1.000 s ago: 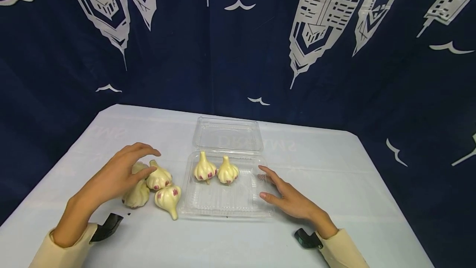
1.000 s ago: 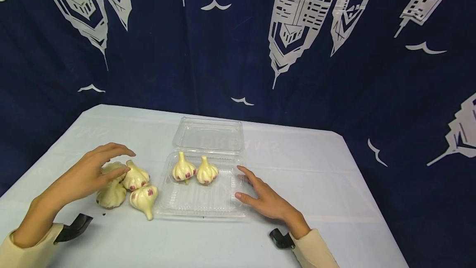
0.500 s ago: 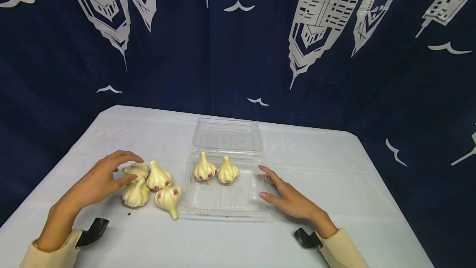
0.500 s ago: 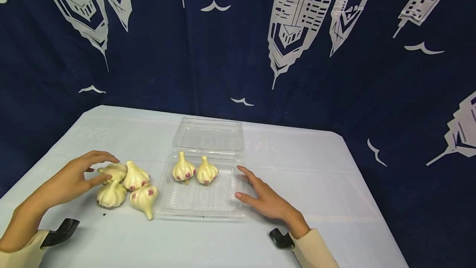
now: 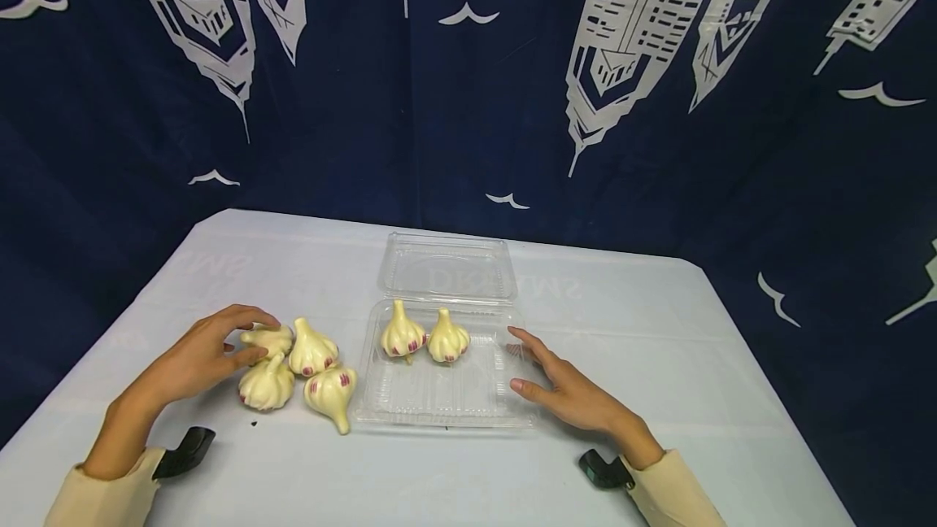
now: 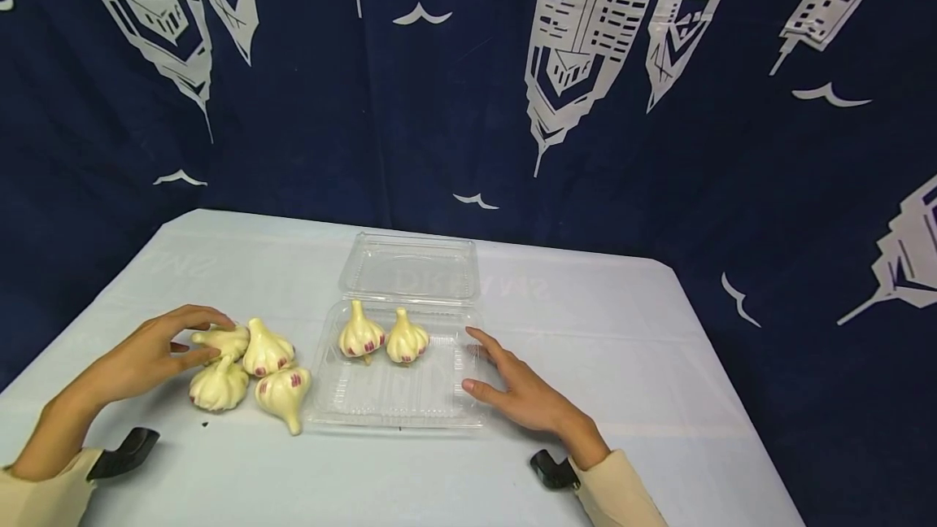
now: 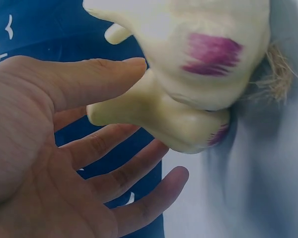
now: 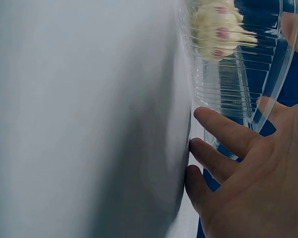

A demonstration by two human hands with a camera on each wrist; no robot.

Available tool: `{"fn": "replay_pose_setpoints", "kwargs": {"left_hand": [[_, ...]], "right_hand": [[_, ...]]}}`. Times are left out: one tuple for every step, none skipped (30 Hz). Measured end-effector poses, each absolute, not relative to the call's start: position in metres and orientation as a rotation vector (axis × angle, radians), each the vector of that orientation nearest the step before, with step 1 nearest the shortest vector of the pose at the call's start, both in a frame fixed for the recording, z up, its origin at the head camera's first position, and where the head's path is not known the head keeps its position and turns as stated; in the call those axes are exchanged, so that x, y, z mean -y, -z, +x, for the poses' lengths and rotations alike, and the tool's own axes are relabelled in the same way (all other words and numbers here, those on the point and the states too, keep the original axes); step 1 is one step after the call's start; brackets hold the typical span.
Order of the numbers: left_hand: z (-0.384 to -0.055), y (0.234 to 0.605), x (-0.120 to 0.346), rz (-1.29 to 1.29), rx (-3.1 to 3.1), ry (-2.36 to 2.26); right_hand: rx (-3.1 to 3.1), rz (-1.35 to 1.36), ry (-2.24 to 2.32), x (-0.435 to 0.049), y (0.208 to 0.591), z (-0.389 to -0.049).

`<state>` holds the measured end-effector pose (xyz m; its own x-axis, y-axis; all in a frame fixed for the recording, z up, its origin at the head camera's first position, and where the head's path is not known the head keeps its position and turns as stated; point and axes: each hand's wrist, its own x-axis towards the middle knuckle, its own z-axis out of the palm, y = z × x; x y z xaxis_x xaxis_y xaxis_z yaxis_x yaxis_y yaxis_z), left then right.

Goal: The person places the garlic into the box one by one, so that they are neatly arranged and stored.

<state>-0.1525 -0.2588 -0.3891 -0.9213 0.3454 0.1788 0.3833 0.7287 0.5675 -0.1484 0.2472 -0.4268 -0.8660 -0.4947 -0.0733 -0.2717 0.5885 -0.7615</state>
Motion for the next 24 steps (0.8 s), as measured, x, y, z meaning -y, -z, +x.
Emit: {"fn": "replay_pose_setpoints", "kwargs": {"left_hand": [[-0.1533, 0.3901, 0.2589, -0.603, 2.865, 0.959], [-0.1541, 0.3909, 0.2590, -0.601, 2.866, 0.962], [-0.1547, 0.3914, 0.2589, -0.600, 2.867, 0.967], [-0.1554, 0.3918, 0.2590, -0.603, 2.866, 0.973], [-0.1559, 0.3922, 0.2591, -0.605, 2.865, 0.981], [-0.1565, 0.3923, 0.2594, -0.608, 2.865, 0.988], [-0.1570, 0.3924, 0.2596, -0.614, 2.863, 0.994], [-0.1574, 0.3922, 0.2598, -0.615, 2.865, 0.995], [-0.1578, 0.3921, 0.2600, -0.615, 2.867, 0.990], [-0.1584, 0.3922, 0.2603, -0.616, 2.870, 0.983], [-0.1587, 0.3920, 0.2604, -0.615, 2.874, 0.983], [-0.1590, 0.3919, 0.2603, -0.613, 2.879, 0.983], [-0.1591, 0.3917, 0.2601, -0.610, 2.882, 0.984], [-0.1592, 0.3915, 0.2600, -0.606, 2.886, 0.988], [-0.1593, 0.3914, 0.2598, -0.604, 2.888, 0.993], [-0.1594, 0.3914, 0.2597, -0.603, 2.889, 1.001], [-0.1594, 0.3914, 0.2597, -0.601, 2.889, 1.010], [-0.1595, 0.3915, 0.2596, -0.600, 2.890, 1.011], [-0.1596, 0.3915, 0.2596, -0.596, 2.890, 1.013], [-0.1596, 0.3916, 0.2597, -0.590, 2.891, 1.013], [-0.1596, 0.3915, 0.2598, -0.584, 2.891, 1.010], [-0.1595, 0.3915, 0.2598, -0.578, 2.891, 1.010], [-0.1595, 0.3914, 0.2598, -0.572, 2.889, 1.008], [-0.1595, 0.3912, 0.2597, -0.567, 2.886, 1.007]], "right_hand": [[-2.541, -0.628, 1.150, -0.2472, 0.4268, -0.1483], [-2.541, -0.628, 1.150, -0.2472, 0.4267, -0.1482], [-2.540, -0.628, 1.151, -0.2472, 0.4268, -0.1481], [-2.540, -0.629, 1.152, -0.2472, 0.4269, -0.1480], [-2.540, -0.629, 1.153, -0.2473, 0.4270, -0.1479], [-2.541, -0.629, 1.152, -0.2473, 0.4272, -0.1479], [-2.541, -0.631, 1.152, -0.2473, 0.4272, -0.1480], [-2.544, -0.632, 1.150, -0.2473, 0.4271, -0.1481], [-2.545, -0.632, 1.150, -0.2473, 0.4270, -0.1481], [-2.547, -0.630, 1.149, -0.2474, 0.4269, -0.1482], [-2.548, -0.628, 1.148, -0.2474, 0.4267, -0.1482], [-2.548, -0.629, 1.148, -0.2474, 0.4265, -0.1484], [-2.549, -0.628, 1.148, -0.2474, 0.4263, -0.1484], [-2.550, -0.627, 1.147, -0.2475, 0.4263, -0.1484], [-2.550, -0.627, 1.147, -0.2475, 0.4264, -0.1483], [-2.548, -0.629, 1.148, -0.2475, 0.4265, -0.1484], [-2.547, -0.631, 1.148, -0.2476, 0.4265, -0.1484], [-2.547, -0.632, 1.149, -0.2476, 0.4266, -0.1484], [-2.548, -0.633, 1.148, -0.2477, 0.4267, -0.1484], [-2.548, -0.633, 1.148, -0.2478, 0.4267, -0.1483], [-2.547, -0.633, 1.149, -0.2478, 0.4267, -0.1483], [-2.546, -0.631, 1.150, -0.2478, 0.4267, -0.1482], [-2.546, -0.632, 1.149, -0.2478, 0.4266, -0.1482], [-2.547, -0.630, 1.148, -0.2478, 0.4266, -0.1482]]}}
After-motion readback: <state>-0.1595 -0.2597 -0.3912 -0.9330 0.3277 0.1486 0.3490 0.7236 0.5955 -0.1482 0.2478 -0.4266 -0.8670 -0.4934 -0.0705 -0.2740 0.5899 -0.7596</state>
